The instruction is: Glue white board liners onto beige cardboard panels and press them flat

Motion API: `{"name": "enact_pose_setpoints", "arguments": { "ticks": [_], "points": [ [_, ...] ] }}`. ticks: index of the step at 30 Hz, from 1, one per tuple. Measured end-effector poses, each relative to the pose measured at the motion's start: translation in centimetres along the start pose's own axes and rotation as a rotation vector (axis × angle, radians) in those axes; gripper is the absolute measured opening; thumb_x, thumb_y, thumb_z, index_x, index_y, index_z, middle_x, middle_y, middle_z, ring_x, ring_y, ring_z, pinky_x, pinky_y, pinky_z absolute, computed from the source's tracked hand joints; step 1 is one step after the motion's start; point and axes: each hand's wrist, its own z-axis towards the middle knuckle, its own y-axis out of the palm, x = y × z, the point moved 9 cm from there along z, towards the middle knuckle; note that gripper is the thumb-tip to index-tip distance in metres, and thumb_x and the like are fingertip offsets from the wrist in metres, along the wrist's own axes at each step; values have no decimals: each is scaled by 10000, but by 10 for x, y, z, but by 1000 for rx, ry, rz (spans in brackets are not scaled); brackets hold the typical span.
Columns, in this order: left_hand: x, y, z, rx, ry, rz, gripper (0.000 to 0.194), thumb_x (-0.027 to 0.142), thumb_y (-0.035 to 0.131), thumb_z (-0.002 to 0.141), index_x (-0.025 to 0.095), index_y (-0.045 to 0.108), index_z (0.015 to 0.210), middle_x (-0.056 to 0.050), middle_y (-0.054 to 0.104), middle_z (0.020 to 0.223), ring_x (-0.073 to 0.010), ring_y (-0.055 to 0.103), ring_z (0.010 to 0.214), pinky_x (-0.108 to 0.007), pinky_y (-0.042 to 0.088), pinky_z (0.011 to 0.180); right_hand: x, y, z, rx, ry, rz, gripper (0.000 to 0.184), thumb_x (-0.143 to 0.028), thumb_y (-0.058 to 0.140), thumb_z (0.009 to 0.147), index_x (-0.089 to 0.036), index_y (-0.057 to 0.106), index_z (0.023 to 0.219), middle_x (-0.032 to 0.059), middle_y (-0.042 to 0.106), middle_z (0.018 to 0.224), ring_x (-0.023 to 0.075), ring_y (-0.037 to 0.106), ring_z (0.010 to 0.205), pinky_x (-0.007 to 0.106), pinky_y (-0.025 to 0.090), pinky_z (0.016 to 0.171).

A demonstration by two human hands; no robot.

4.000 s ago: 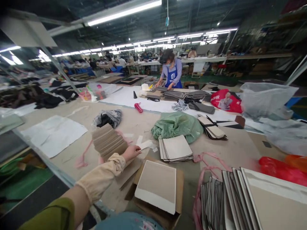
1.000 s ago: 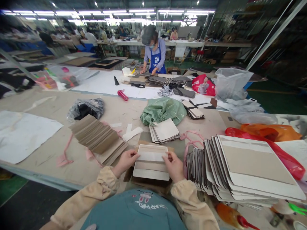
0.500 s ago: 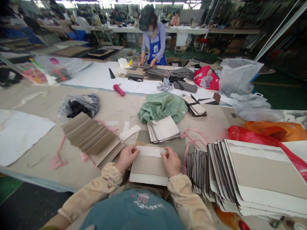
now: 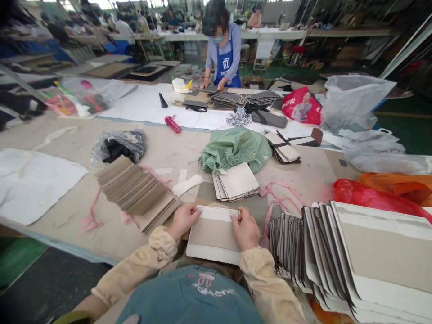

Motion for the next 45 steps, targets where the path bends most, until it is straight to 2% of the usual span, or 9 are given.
{"name": "enact_pose_setpoints", "arguments": {
  "ticks": [13, 19, 25, 35, 45],
  "points": [
    [2, 0, 1, -29, -11, 37, 218, 362, 571, 782, 194, 579, 643, 5, 607, 655, -141, 545, 636, -243, 307, 576, 0, 0, 2, -60, 37, -47, 351, -405, 518, 828, -232, 489, 1132, -25, 629, 803, 172, 588, 767, 275, 348, 611],
    [-4, 1, 2, -40, -41, 31, 227, 389, 587, 775, 191, 569, 666, 9, 596, 656, -136, 539, 630, -235, 307, 563, 0, -8, 3, 56, 9, -39, 431, -427, 557, 786, -178, 484, 1130, 57, 597, 960, 216, 568, 920, 303, 402, 713],
    [-7, 1, 2, -11, -31, 17, 257, 413, 593, 768, 196, 529, 647, 21, 554, 629, -141, 528, 633, -235, 295, 557, 0, -10, 3, 100, -11, 0, 456, -436, 557, 778, -164, 472, 1135, 87, 570, 988, 233, 561, 905, 332, 424, 747],
    [-10, 0, 2, -4, -54, -37, 269, 411, 611, 749, 192, 519, 625, 39, 522, 607, -119, 492, 600, -230, 276, 539, -8, -9, -4, 146, -148, -14, 243, -393, 550, 822, -250, 603, 1012, 12, 535, 961, 133, 549, 740, 255, 409, 627],
    [-13, 3, 3, -15, -69, -76, 257, 404, 626, 732, 188, 533, 628, 43, 519, 609, -114, 487, 594, -226, 271, 530, -9, -6, -8, 180, -232, -21, 244, -405, 519, 847, -259, 687, 946, 19, 575, 947, 137, 570, 786, 238, 417, 626]
  ]
}}
